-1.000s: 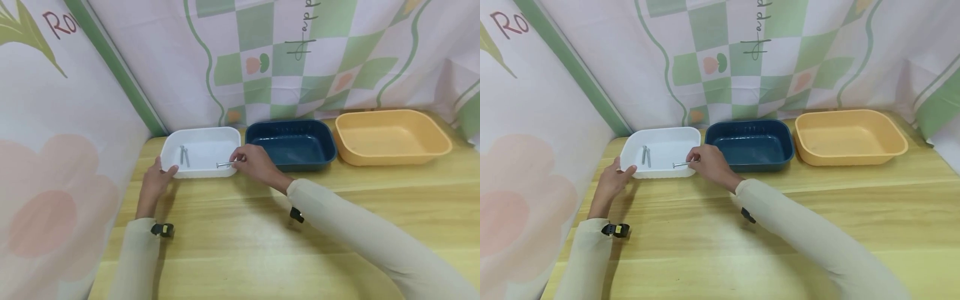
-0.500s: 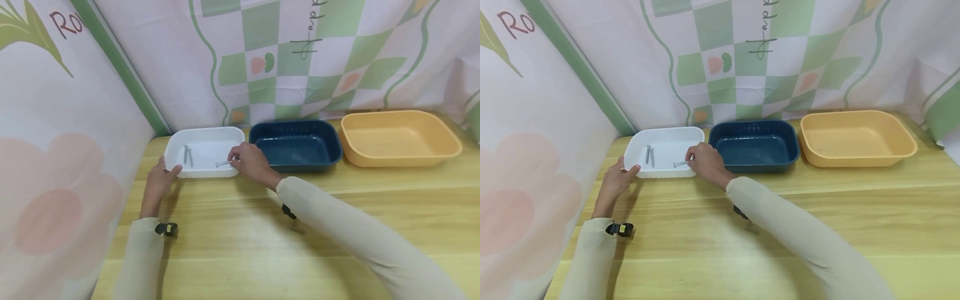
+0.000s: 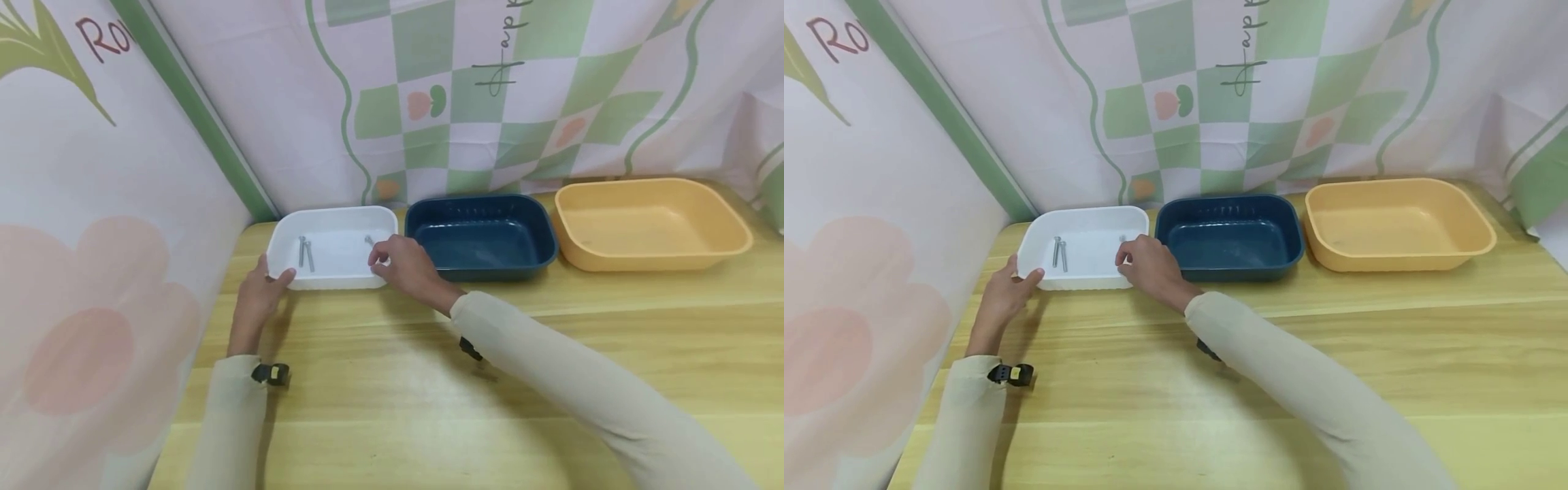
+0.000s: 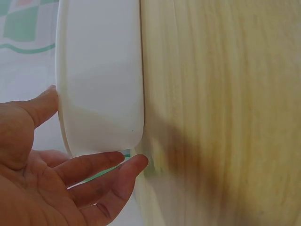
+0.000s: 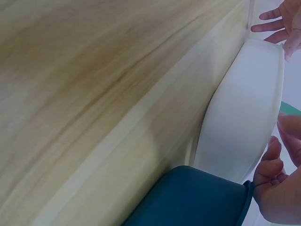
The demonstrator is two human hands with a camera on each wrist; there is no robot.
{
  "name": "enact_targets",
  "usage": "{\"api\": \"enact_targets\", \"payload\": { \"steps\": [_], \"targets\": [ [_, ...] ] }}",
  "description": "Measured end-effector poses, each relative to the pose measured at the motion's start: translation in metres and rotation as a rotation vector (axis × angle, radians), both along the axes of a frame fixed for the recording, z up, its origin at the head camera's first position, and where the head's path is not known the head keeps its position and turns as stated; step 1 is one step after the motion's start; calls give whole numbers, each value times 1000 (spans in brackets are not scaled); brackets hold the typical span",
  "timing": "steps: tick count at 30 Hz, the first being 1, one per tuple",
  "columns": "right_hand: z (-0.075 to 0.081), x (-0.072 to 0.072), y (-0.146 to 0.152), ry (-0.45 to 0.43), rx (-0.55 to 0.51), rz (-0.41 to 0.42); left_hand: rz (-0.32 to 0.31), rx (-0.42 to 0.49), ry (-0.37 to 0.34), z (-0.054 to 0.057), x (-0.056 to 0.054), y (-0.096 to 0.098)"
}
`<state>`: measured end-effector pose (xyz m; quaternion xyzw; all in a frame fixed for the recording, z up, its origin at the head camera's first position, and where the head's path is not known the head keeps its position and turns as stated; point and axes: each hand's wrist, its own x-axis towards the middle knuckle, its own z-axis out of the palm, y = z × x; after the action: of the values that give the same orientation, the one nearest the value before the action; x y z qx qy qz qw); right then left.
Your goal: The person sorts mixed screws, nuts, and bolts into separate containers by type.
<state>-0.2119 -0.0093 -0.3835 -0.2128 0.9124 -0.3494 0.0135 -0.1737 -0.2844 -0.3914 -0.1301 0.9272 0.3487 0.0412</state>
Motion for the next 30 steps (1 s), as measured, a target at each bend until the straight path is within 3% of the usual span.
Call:
{"api": "enact_targets", "payload": {
  "steps": [6,16,22,25,30],
  "targets": [
    [1,7,12,-28,-77,-10,-23,-45,-6,0,1,1],
    [0,25,41,55,-124,30,-18,-33,46,-8,4,-6],
    [-1,35,56,77,-140,25,92,-42,95,-9,9,-9],
    [-2,39,64,60,-132,13,150,-53,162,-6,10,-7],
    [-5,43,75,61,-129,7,197,-99,270,-1,13,2]
  ]
}}
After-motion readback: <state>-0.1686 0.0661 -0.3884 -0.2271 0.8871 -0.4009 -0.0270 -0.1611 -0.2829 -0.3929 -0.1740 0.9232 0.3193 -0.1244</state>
